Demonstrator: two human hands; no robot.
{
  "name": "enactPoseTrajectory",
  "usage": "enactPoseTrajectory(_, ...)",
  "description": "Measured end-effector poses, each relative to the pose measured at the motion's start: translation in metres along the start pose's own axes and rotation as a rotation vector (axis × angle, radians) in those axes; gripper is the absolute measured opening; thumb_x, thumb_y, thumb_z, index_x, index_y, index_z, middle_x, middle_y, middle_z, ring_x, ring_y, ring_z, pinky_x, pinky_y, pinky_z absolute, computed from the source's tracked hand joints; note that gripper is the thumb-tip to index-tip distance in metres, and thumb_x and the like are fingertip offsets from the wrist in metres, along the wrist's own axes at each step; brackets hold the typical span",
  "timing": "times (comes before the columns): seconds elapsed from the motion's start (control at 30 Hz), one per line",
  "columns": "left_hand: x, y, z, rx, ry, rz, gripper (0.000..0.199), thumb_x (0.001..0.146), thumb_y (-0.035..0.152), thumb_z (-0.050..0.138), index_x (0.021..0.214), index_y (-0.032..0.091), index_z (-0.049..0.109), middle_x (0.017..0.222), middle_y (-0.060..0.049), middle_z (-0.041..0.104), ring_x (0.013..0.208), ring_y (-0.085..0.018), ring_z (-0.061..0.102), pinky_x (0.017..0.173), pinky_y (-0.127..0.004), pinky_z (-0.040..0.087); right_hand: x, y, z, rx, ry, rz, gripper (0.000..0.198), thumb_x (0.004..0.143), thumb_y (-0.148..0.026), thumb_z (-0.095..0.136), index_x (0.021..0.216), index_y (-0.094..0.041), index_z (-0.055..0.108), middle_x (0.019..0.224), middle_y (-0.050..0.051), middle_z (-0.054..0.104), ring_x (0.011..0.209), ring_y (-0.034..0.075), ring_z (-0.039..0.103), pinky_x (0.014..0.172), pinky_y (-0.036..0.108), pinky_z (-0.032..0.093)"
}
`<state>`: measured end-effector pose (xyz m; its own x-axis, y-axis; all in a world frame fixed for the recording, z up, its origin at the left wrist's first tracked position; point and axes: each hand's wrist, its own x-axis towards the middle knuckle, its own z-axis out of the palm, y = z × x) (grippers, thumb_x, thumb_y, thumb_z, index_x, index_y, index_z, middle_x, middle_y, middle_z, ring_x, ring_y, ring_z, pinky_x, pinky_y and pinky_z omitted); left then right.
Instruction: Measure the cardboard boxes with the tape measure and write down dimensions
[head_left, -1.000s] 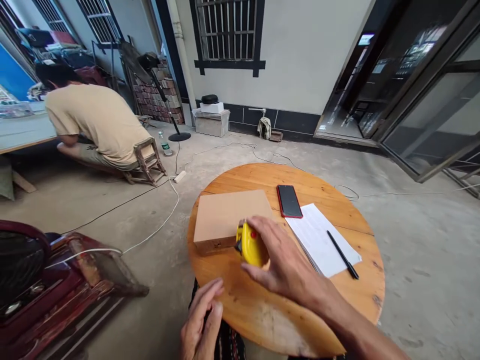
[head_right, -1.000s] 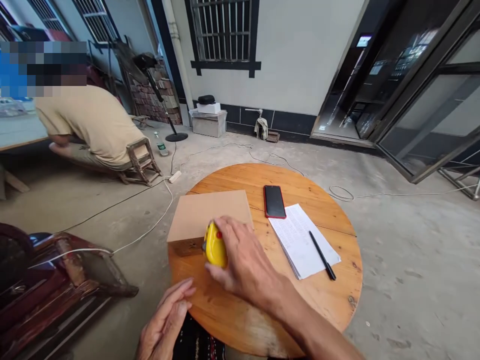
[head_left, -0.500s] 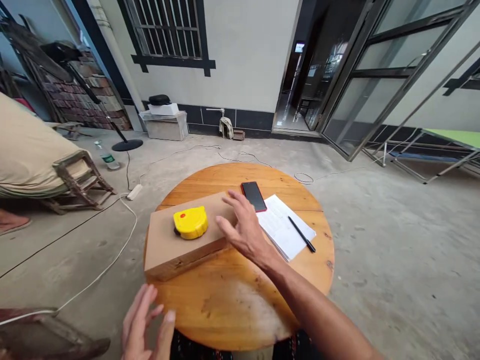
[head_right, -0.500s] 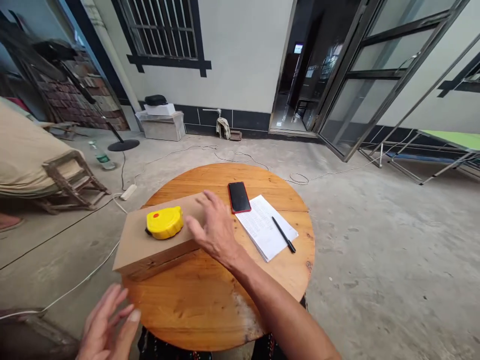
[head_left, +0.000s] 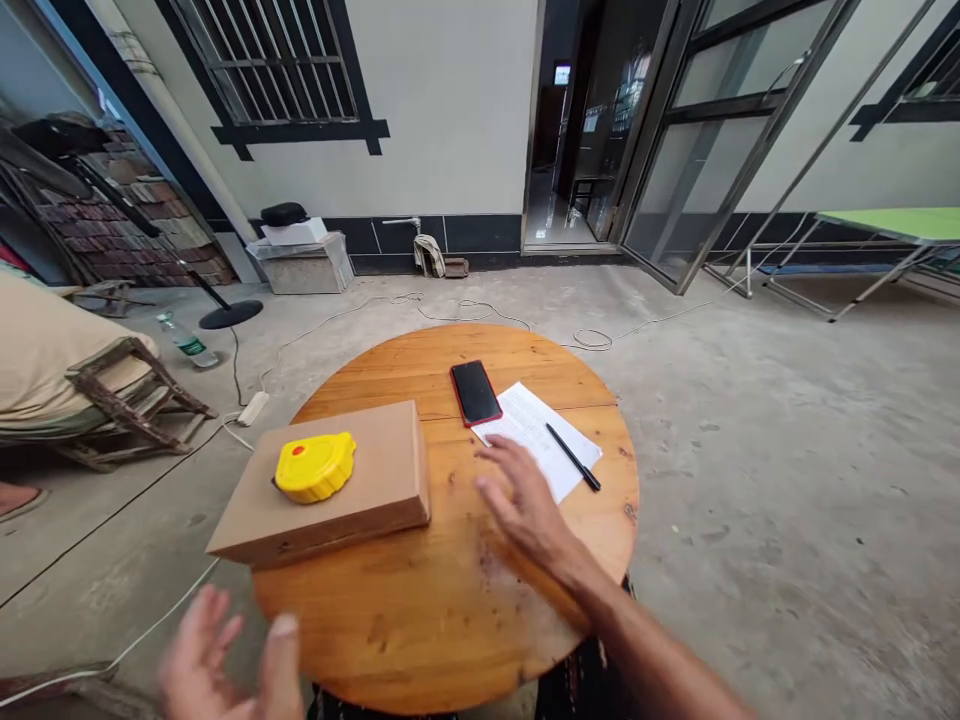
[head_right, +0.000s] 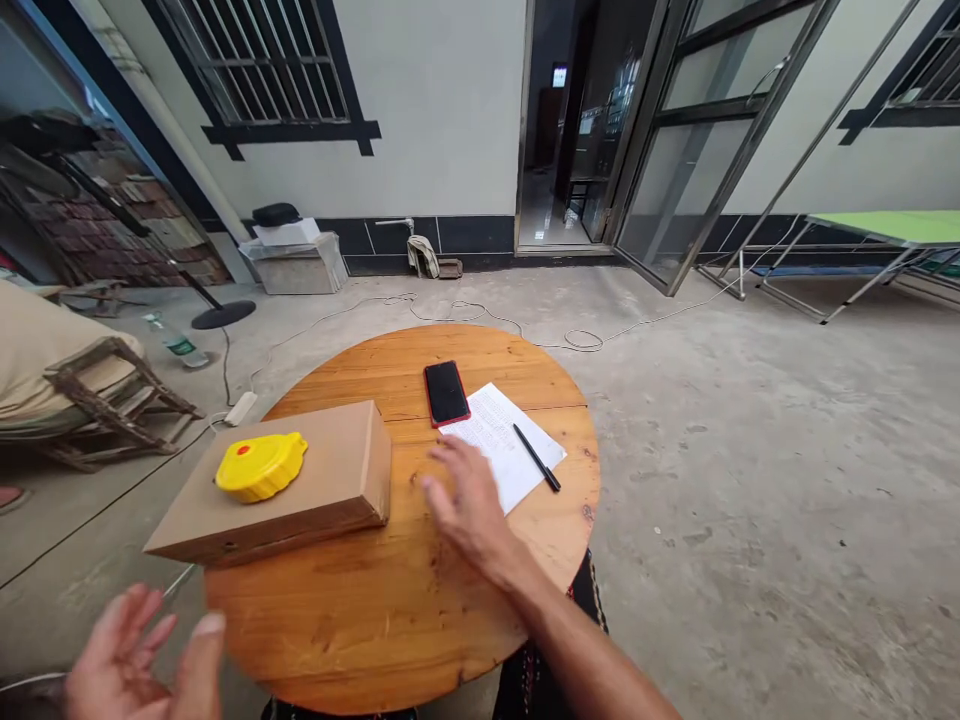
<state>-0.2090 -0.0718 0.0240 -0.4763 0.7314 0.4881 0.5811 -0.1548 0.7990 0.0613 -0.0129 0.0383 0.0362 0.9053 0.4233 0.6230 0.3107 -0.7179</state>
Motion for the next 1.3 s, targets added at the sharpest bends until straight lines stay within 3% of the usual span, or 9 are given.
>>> enactPoseTrajectory(0.07,-0.026,0.020,0.018,0.062,-0.199,0.239,0.056,0.085,0.035,0.060,0.139,0.028,0.045,0.147,-0.008,0.043,0.134,-0.034,0.041,0.112,-0.059,0.030,0.004,0.040,-0.030,-0.314,0.042,0.086,0.033,0.091,-0.029,0.048,0.119,-0.018,0.061,0.132,0.012,0.059,0.124,0.023,0.053,0.106,0.040,0.041)
enactPoseTrajectory(0.17,-0.055,0.059,0.073,0.092,-0.661,0.529,0.052,0.091,0.029,0.052,0.142,0.027,0.040,0.154,-0.009,0.032,0.140,-0.029,0.033,0.110,-0.049,0.037,0.009,0.086,-0.063,-0.462,0.026,0.150,0.037,0.090,-0.026,0.047,0.122,-0.013,0.060,0.135,0.017,0.056,0.126,0.030,0.050,0.104,0.048,0.040)
enactPoseTrajectory(0.27,-0.060,0.092,0.140,0.168,-1.013,0.679,0.058,0.094,0.039,0.046,0.148,0.020,0.032,0.157,-0.013,0.025,0.145,-0.029,0.022,0.114,-0.051,0.030,0.007,0.102,-0.072,-0.544,-0.050,0.157,0.038,0.091,-0.025,0.047,0.124,-0.013,0.060,0.135,0.019,0.056,0.123,0.035,0.051,0.099,0.053,0.040)
enactPoseTrajectory(0.37,-0.051,0.099,0.181,0.274,-1.145,0.693,0.056,0.096,0.044,0.040,0.144,0.015,0.039,0.155,-0.016,0.029,0.145,-0.030,0.022,0.116,-0.054,0.021,-0.004,0.096,-0.064,-0.599,-0.106,0.140,0.038,0.091,-0.026,0.049,0.125,-0.013,0.061,0.133,0.019,0.058,0.122,0.036,0.051,0.098,0.052,0.039)
enactPoseTrajectory(0.47,-0.045,0.081,0.181,0.316,-1.166,0.732,0.055,0.097,0.046,0.039,0.144,0.018,0.040,0.156,-0.012,0.030,0.146,-0.027,0.019,0.118,-0.053,0.018,-0.021,0.083,-0.054,-0.670,-0.135,0.118,0.038,0.092,-0.028,0.050,0.126,-0.014,0.060,0.133,0.018,0.058,0.121,0.036,0.050,0.095,0.051,0.040)
enactPoseTrajectory(0.63,-0.041,0.048,0.145,0.361,-1.166,0.763,0.055,0.096,0.042,0.043,0.146,0.020,0.036,0.158,-0.008,0.026,0.147,-0.024,0.015,0.119,-0.049,0.020,-0.045,0.068,-0.042,-0.708,-0.154,0.051,0.029,0.092,-0.027,0.052,0.117,-0.018,0.064,0.130,0.012,0.060,0.115,0.033,0.052,0.091,0.046,0.040)
enactPoseTrajectory(0.93,-0.040,0.039,0.139,0.306,-1.111,0.753,0.052,0.095,0.036,0.047,0.144,0.022,0.039,0.155,-0.007,0.032,0.146,-0.025,0.019,0.118,-0.052,0.023,-0.039,0.082,-0.051,-0.563,-0.061,0.011,0.021,0.093,-0.017,0.041,0.096,-0.018,0.062,0.107,0.012,0.070,0.093,0.027,0.063,0.080,0.042,0.043)
enactPoseTrajectory(1.13,-0.038,0.041,0.140,0.296,-1.094,0.739,0.050,0.093,0.032,0.049,0.141,0.022,0.042,0.154,-0.005,0.034,0.145,-0.025,0.021,0.118,-0.050,0.024,0.046,0.073,-0.058,-0.338,-0.001,0.069,0.020,0.092,-0.037,0.050,0.095,-0.020,0.060,0.085,0.006,0.068,0.070,0.020,0.063,0.064,0.031,0.046)
enactPoseTrajectory(1.3,-0.037,0.040,0.140,0.289,-1.107,0.701,0.050,0.091,0.029,0.052,0.140,0.023,0.043,0.154,-0.005,0.035,0.145,-0.026,0.023,0.118,-0.049,0.025,0.138,0.069,0.000,-0.516,-0.330,-0.138,0.039,0.090,-0.038,0.057,0.123,-0.018,0.060,0.128,0.010,0.059,0.093,0.023,0.066,0.077,0.032,0.050)
